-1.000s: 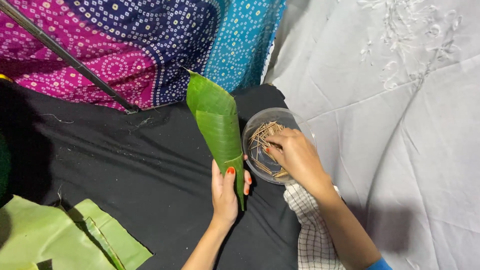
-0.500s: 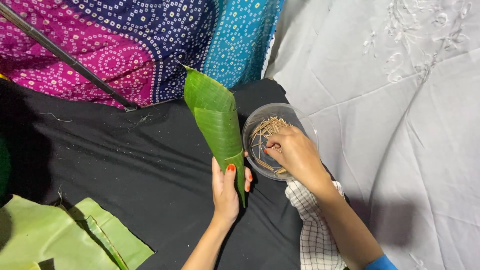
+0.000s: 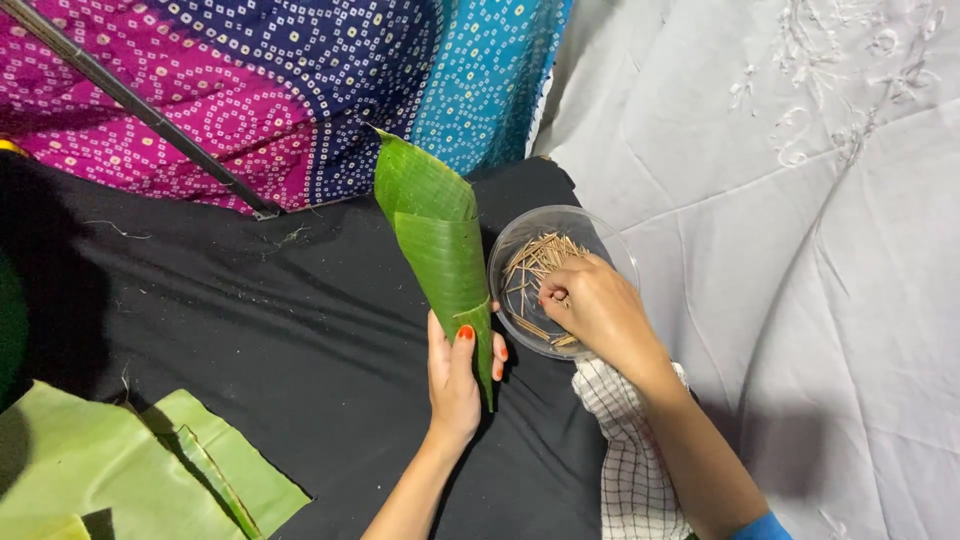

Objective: Wiping banana leaves with a cloth, folding them into conical shapes, and securing them with small wooden sticks.

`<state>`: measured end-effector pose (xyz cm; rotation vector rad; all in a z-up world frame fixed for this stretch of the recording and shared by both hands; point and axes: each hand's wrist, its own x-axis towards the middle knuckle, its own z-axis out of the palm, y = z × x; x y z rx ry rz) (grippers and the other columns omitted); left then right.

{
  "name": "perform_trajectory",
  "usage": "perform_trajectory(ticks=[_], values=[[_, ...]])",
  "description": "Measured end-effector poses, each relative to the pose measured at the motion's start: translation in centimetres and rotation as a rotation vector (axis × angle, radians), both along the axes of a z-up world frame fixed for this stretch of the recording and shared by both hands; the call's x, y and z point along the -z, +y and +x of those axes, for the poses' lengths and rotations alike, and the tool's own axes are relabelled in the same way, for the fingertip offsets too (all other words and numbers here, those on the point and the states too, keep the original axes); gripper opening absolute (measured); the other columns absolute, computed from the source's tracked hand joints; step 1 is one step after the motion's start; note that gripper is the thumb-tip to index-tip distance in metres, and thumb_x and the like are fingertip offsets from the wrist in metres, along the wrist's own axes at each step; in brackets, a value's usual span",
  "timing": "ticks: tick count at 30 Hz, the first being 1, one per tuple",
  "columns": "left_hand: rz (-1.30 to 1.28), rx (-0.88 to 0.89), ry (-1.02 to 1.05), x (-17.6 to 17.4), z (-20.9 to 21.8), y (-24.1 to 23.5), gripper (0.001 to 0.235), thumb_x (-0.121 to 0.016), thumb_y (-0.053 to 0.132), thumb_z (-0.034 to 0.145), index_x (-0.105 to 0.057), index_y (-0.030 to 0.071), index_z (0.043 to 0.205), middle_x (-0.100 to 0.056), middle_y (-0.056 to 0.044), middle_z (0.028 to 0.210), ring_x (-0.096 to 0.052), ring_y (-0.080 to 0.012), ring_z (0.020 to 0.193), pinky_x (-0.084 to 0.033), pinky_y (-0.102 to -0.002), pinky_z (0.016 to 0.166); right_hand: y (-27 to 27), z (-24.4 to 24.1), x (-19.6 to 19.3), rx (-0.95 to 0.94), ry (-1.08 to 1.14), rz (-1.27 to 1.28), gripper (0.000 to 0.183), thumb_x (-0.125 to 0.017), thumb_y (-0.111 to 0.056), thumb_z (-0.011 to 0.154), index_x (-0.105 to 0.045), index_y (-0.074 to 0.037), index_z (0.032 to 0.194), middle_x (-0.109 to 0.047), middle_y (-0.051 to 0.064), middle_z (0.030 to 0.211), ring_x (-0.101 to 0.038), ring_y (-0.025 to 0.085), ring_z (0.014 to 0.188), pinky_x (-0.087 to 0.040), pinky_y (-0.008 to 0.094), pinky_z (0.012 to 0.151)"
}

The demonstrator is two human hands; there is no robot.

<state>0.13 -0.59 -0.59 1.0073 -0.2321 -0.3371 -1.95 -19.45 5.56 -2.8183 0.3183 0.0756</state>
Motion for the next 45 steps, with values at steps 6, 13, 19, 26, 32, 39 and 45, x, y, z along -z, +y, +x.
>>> perform_trajectory(ticks=[6,13,19,26,32,39,45], values=[[0.010,0.009,0.011,-0.2,0.1,0.0,0.047,-0.035,0.027,0.105,-0.034,0.005,0.147,-0.060,-0.019,0.116,-0.059,-0.0179,0.065,-0.050,-0.026,0.043,-0.1,-0.1,1.0,-0.006,0.006,-0.081,0.007,-0.076,-0.024,0.080,-0.075,-0.019,0.075,-0.067,0.002,0.075,-0.066,0.025,0.085,-0.056,0.037,0.072],[0.017,0.010,0.010,-0.1,0.1,0.0,0.047,-0.035,0.026,0.105,-0.032,0.005,0.148,-0.060,-0.020,0.117,-0.059,-0.0185,0.066,-0.051,-0.027,0.043,-0.1,-0.1,1.2,-0.022,0.007,-0.119,0.013,-0.075,-0.027,0.080,-0.072,-0.020,0.069,-0.068,0.002,0.073,-0.066,0.025,0.082,-0.055,0.037,0.070],[0.008,0.002,0.025,-0.1,0.1,-0.1,0.047,-0.036,0.027,0.105,-0.033,0.006,0.147,-0.059,-0.019,0.116,-0.059,-0.0181,0.065,-0.051,-0.026,0.043,0.2,-0.3,-1.0,0.068,0.002,0.207,0.006,-0.075,-0.019,0.083,-0.076,-0.014,0.084,-0.074,0.005,0.076,-0.069,0.026,0.077,-0.056,0.040,0.069],[-0.001,-0.007,0.024,-0.3,0.1,-0.1,0.048,-0.036,0.027,0.105,-0.033,0.005,0.147,-0.059,-0.019,0.116,-0.059,-0.0181,0.066,-0.051,-0.027,0.044,0.4,-0.5,-2.1,0.176,-0.096,0.498,0.033,-0.068,0.000,0.085,-0.077,-0.007,0.117,-0.078,0.011,0.083,-0.064,0.019,0.073,-0.055,0.033,0.069],[0.012,-0.002,0.017,-0.1,0.1,-0.1,0.048,-0.035,0.027,0.105,-0.032,0.005,0.148,-0.059,-0.019,0.116,-0.059,-0.0177,0.065,-0.051,-0.027,0.043,0.7,-0.5,-1.8,0.044,-0.087,0.160,0.026,-0.068,-0.004,0.084,-0.080,-0.015,0.104,-0.069,0.005,0.083,-0.062,0.024,0.083,-0.053,0.035,0.076],[0.024,0.013,0.022,-0.4,0.1,0.0,0.047,-0.035,0.027,0.105,-0.034,0.005,0.146,-0.059,-0.019,0.117,-0.058,-0.0177,0.065,-0.050,-0.027,0.044,0.2,-0.6,1.7,-0.074,-0.104,-0.175,0.013,-0.083,-0.020,0.077,-0.082,-0.022,0.091,-0.057,0.000,0.091,-0.054,0.022,0.092,-0.042,0.035,0.080],[0.011,0.014,0.023,-0.1,0.1,-0.1,0.045,-0.035,0.027,0.105,-0.035,0.005,0.145,-0.059,-0.019,0.117,-0.059,-0.0174,0.065,-0.051,-0.027,0.043,0.5,0.0,1.3,-0.171,-0.140,-0.201,0.008,-0.076,-0.020,0.081,-0.074,-0.015,0.076,-0.058,0.002,0.086,-0.056,0.023,0.091,-0.042,0.035,0.076]])
